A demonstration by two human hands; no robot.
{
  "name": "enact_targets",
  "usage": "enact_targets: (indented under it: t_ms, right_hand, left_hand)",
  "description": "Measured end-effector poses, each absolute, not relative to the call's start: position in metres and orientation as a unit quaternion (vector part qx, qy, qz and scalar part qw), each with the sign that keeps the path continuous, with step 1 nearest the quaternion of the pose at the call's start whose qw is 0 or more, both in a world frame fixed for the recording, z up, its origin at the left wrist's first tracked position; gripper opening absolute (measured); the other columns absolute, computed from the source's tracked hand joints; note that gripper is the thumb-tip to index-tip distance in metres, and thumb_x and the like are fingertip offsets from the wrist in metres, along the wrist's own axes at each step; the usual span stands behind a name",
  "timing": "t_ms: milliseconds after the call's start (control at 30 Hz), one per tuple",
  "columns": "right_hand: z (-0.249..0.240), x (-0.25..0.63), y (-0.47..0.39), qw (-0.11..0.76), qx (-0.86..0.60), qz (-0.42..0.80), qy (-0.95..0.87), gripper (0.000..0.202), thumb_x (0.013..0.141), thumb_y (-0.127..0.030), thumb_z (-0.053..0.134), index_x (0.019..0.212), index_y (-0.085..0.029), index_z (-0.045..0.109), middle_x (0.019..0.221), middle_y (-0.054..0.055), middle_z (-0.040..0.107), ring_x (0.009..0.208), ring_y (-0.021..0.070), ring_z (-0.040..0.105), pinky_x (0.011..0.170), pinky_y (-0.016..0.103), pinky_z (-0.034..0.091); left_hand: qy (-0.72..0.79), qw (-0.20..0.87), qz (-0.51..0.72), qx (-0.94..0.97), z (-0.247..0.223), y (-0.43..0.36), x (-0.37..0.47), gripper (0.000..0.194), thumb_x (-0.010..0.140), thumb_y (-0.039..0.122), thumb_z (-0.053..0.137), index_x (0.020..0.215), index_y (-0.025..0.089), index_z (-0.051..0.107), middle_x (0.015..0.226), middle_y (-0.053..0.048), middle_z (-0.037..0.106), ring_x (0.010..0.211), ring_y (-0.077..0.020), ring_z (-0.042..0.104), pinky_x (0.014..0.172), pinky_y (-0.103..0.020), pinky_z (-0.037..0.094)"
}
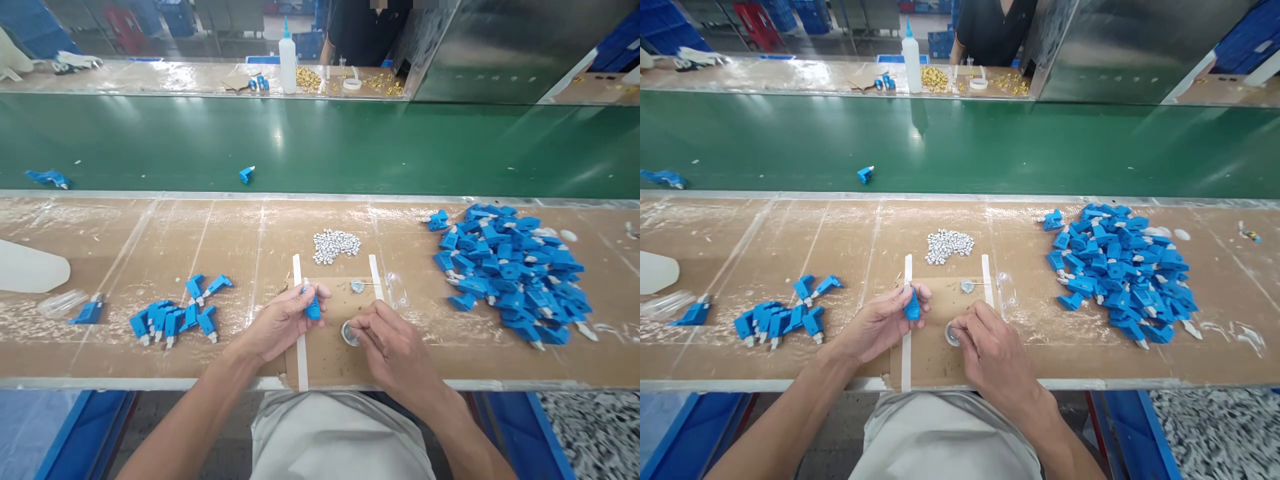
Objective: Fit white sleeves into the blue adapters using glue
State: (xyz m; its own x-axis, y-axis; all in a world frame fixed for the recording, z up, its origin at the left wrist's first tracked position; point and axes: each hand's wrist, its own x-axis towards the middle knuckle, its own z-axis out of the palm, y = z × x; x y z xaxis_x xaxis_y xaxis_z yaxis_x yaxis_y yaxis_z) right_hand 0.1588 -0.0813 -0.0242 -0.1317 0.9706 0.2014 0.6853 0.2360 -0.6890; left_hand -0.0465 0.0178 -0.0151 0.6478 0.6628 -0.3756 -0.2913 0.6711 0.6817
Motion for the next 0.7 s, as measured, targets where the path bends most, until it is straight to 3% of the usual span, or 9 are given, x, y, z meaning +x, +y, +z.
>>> enact_targets:
  t_ms: [167, 333, 433, 533, 700]
  right_hand:
    - [-0.019, 0.159, -0.081, 0.338, -0.567, 0.261, -0.704, 0.02, 0.103, -0.016, 0.044, 0.094, -0.021, 0.061, 0.086, 0.005, 0.054, 0.078, 0.0222, 0.054, 0.069, 0.035, 0.04]
    - [-0.015, 0.171, -0.081, 0.414, -0.609, 0.348, -0.58, 0.015, 0.103, -0.03, 0.054, 0.094, -0.022, 0.064, 0.093, 0.005, 0.064, 0.079, 0.0208, 0.057, 0.071, 0.033, 0.043]
    - [-0.018, 0.18, -0.079, 0.492, -0.596, 0.434, -0.463, 0.015, 0.1, -0.036, 0.062, 0.095, -0.022, 0.067, 0.098, 0.005, 0.068, 0.069, 0.0171, 0.055, 0.063, 0.03, 0.045]
    - [-0.02, 0.184, -0.074, 0.561, -0.548, 0.508, -0.358, 0.018, 0.093, -0.039, 0.072, 0.09, -0.022, 0.069, 0.094, 0.006, 0.068, 0.068, 0.0162, 0.055, 0.054, 0.026, 0.045]
    - [-0.017, 0.183, -0.066, 0.596, -0.519, 0.555, -0.259, 0.021, 0.081, -0.037, 0.084, 0.088, -0.022, 0.072, 0.09, 0.006, 0.07, 0.069, 0.0151, 0.058, 0.05, 0.021, 0.044]
  left_hand:
    - [0.303, 0.849, 0.231, 0.365, -0.016, 0.012, -0.05, 0.038, 0.09, 0.039, 0.07, 0.123, 0.021, 0.071, 0.085, -0.003, 0.056, 0.076, -0.0118, 0.049, 0.071, -0.023, 0.041]
    - [0.344, 0.809, 0.282, 0.384, -0.009, 0.01, -0.044, 0.05, 0.077, 0.04, 0.083, 0.119, 0.016, 0.073, 0.086, -0.007, 0.071, 0.079, -0.0161, 0.062, 0.07, -0.026, 0.043]
    - [0.351, 0.818, 0.284, 0.357, -0.006, 0.01, -0.04, 0.054, 0.079, 0.044, 0.081, 0.123, 0.016, 0.068, 0.105, -0.014, 0.074, 0.085, -0.022, 0.071, 0.062, -0.025, 0.046]
    - [0.335, 0.834, 0.281, 0.338, -0.003, 0.007, -0.038, 0.048, 0.087, 0.04, 0.074, 0.127, 0.016, 0.06, 0.121, -0.018, 0.071, 0.093, -0.0253, 0.074, 0.065, -0.026, 0.052]
    - [0.26, 0.873, 0.258, 0.321, 0.0, -0.003, -0.035, 0.025, 0.092, 0.032, 0.068, 0.11, 0.019, 0.056, 0.132, -0.018, 0.066, 0.111, -0.029, 0.071, 0.078, -0.031, 0.058]
